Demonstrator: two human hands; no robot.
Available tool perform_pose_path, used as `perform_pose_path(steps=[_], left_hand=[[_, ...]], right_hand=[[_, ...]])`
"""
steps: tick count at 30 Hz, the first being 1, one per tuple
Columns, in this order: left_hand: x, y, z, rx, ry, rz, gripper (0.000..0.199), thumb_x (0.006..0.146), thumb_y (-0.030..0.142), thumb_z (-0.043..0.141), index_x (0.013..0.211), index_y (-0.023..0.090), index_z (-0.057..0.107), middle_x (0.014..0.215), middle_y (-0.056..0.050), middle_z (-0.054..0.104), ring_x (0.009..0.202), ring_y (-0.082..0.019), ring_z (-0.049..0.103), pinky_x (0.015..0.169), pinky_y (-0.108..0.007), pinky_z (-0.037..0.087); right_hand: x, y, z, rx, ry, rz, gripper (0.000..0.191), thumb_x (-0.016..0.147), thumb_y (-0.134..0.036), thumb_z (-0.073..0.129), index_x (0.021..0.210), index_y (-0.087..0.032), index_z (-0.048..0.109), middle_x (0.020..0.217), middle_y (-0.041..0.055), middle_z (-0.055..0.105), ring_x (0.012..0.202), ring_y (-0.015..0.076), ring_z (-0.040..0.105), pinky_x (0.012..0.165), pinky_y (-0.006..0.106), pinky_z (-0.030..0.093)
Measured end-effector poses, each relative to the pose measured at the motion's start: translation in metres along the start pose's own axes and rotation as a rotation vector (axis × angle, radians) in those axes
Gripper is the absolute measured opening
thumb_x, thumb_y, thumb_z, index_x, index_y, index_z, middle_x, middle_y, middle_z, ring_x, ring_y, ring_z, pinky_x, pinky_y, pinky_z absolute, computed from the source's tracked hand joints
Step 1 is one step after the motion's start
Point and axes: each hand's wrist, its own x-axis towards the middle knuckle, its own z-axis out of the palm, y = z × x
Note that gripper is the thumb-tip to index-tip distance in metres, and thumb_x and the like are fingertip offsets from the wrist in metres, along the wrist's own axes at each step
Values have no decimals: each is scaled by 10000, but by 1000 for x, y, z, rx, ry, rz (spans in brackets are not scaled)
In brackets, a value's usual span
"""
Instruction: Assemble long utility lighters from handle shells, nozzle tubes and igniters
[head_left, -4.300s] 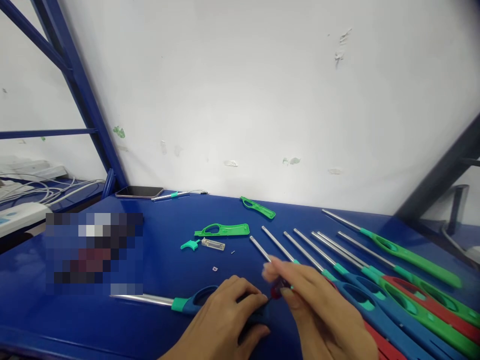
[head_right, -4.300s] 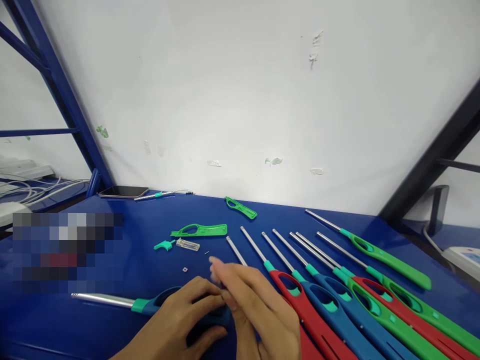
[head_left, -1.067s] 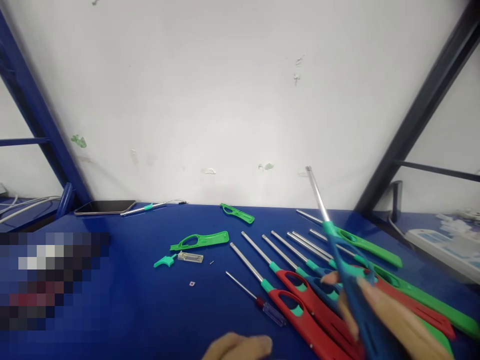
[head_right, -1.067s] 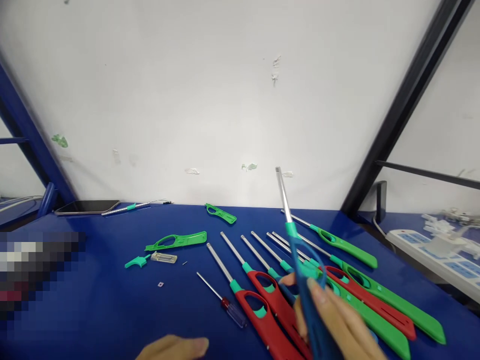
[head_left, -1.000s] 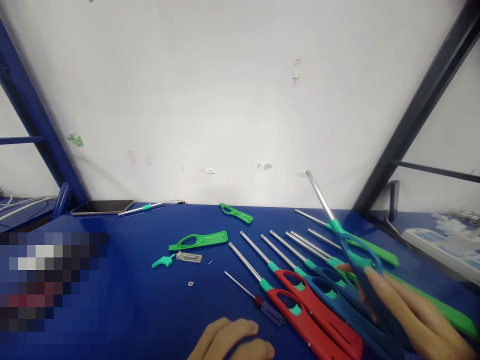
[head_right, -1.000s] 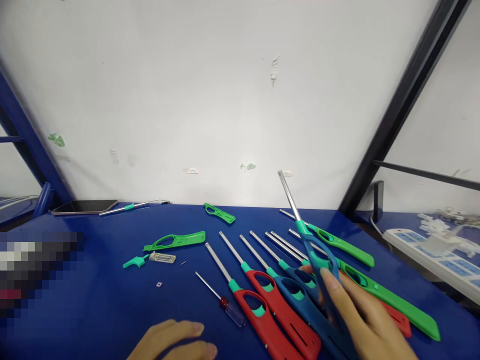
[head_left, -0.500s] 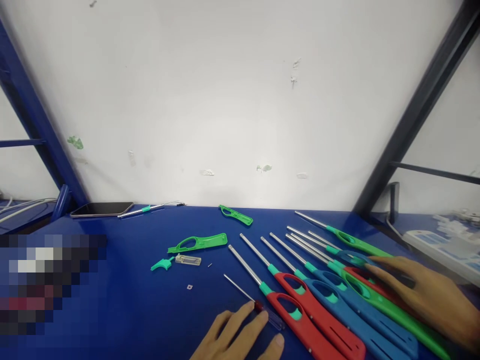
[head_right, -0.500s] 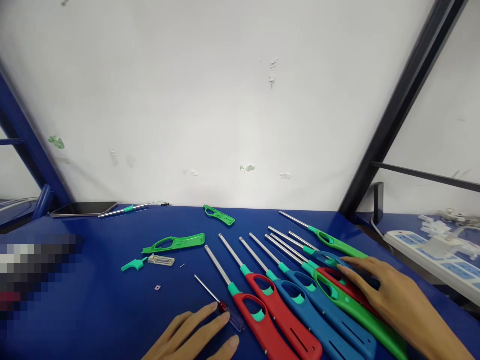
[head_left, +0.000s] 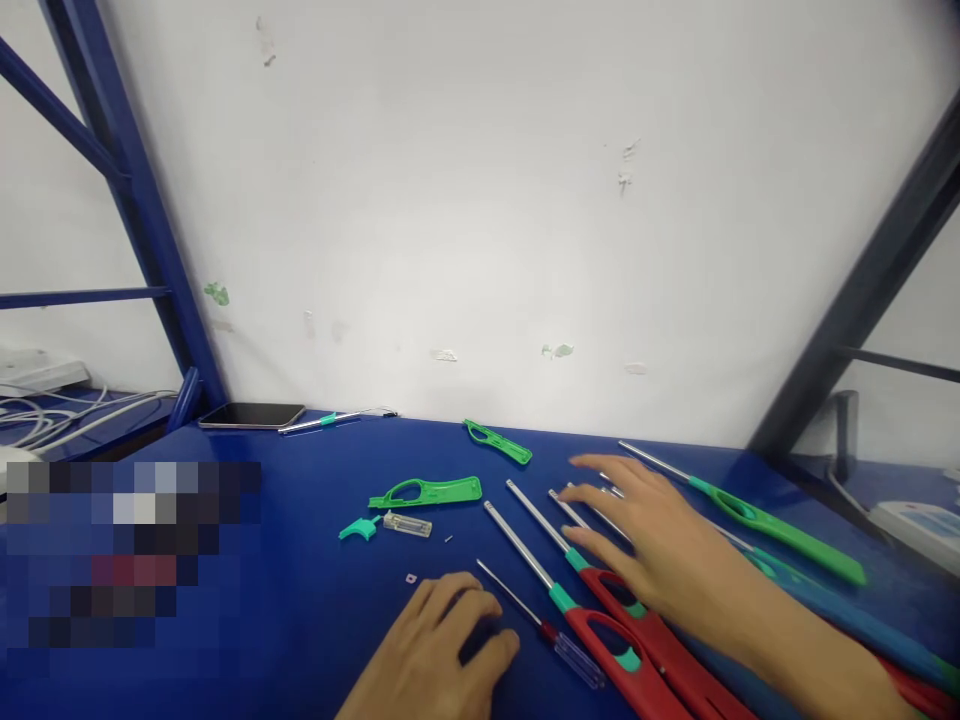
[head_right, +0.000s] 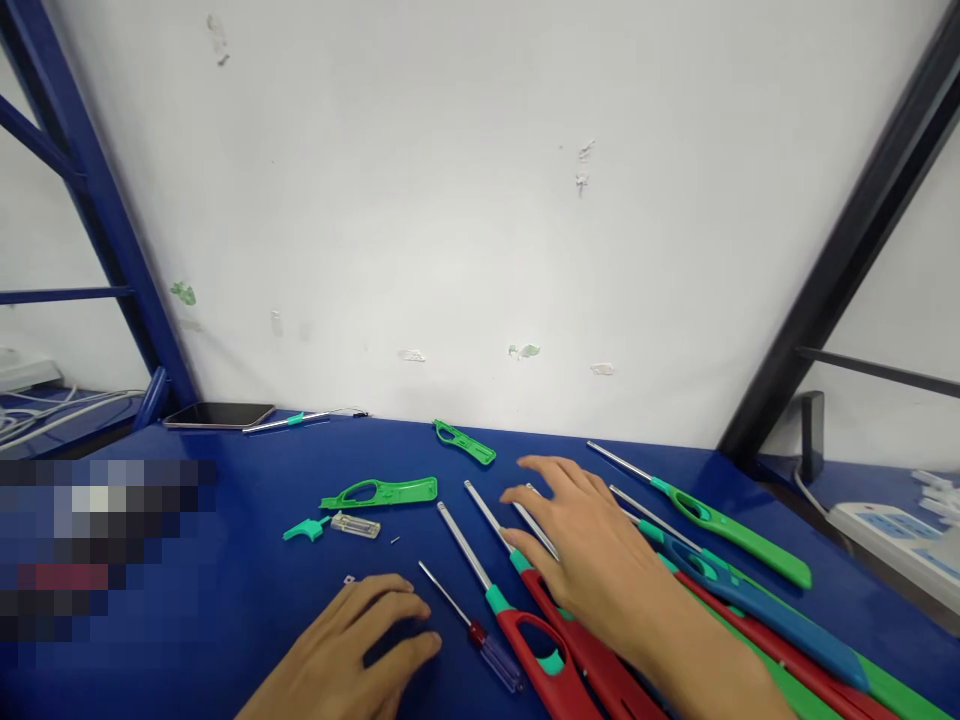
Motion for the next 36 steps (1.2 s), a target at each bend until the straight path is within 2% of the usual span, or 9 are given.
perform_pose_path(steps=[4, 9, 14, 20, 25, 28, 31, 33, 36], left_hand=[[-1, -22, -19, 26, -19, -174, 395, 1004, 46, 465, 1224, 258, 715, 1230, -55, 742, 1189, -265, 689, 1019, -455, 614], [-5, -54, -32, 75, -15, -301, 407, 1054, 95, 379, 1165, 247, 740, 1197, -76, 732, 1133, -266, 684, 961, -470, 626], [-7, -72, -46, 162, -42, -498, 421, 1097, 217, 341, 1200, 260, 747, 1256, -90, 700, 1161, -257, 693, 886, -399, 649], [22, -93, -79, 360, -133, -824, 342, 1089, 326, 489, 1342, 222, 694, 1472, -186, 568, 1222, -381, 676, 805, -510, 646], [72, -152, -96, 413, -283, -914, 352, 1047, 407, 686, 1309, 172, 662, 1288, -101, 693, 1111, -259, 709, 955, -486, 610], [95, -195, -89, 434, -335, -963, 363, 1042, 386, 697, 1332, 173, 651, 1330, -110, 678, 1134, -267, 704, 953, -484, 615], [100, -228, -74, 460, -337, -969, 378, 1042, 387, 696, 1350, 176, 643, 1357, -118, 666, 1164, -281, 693, 964, -496, 610], [93, -243, -63, 485, -327, -952, 384, 1041, 388, 696, 1357, 177, 640, 1370, -121, 660, 1181, -287, 687, 976, -505, 605], [79, -259, -46, 513, -323, -928, 386, 1041, 389, 696, 1360, 178, 638, 1373, -119, 658, 1181, -285, 687, 980, -505, 604]], right_hand=[[65, 4, 23, -35, -170, -26, 358, 1036, -453, 661, 1323, -245, 711, 1646, 124, 484, 1447, 363, 535, 1080, 596, 548], [130, 11, 57, -129, -322, 36, 405, 1028, -419, 688, 1378, -222, 636, 1473, 109, 612, 1264, 273, 649, 1050, 523, 565], [156, -4, 83, -172, -376, 93, 387, 1028, -409, 692, 1349, -199, 641, 1357, 96, 669, 1134, 237, 700, 952, 463, 612], [146, -30, 70, -197, -302, 54, 379, 1038, -396, 681, 1347, -181, 638, 1341, 95, 675, 1131, 233, 701, 958, 468, 603], [139, -45, 27, -228, -259, 18, 340, 1157, -313, 420, 1338, -136, 647, 1354, 78, 656, 1163, 198, 695, 1022, 431, 540], [129, -61, -2, -210, -264, -56, 318, 1126, -364, 515, 1322, -156, 655, 1295, 73, 682, 1106, 203, 713, 957, 414, 590], [97, -88, -24, -139, -278, -217, 357, 1044, -378, 669, 1337, -177, 632, 1102, 43, 739, 906, 179, 738, 851, 401, 632], [65, -110, -26, -96, -247, -320, 368, 1004, -253, 666, 1362, -204, 602, 924, -9, 765, 813, 176, 755, 981, 426, 601], [12, -136, -9, -83, -195, -391, 305, 949, -308, 719, 1240, -248, 651, 710, -50, 738, 535, 165, 686, 989, 446, 605]])
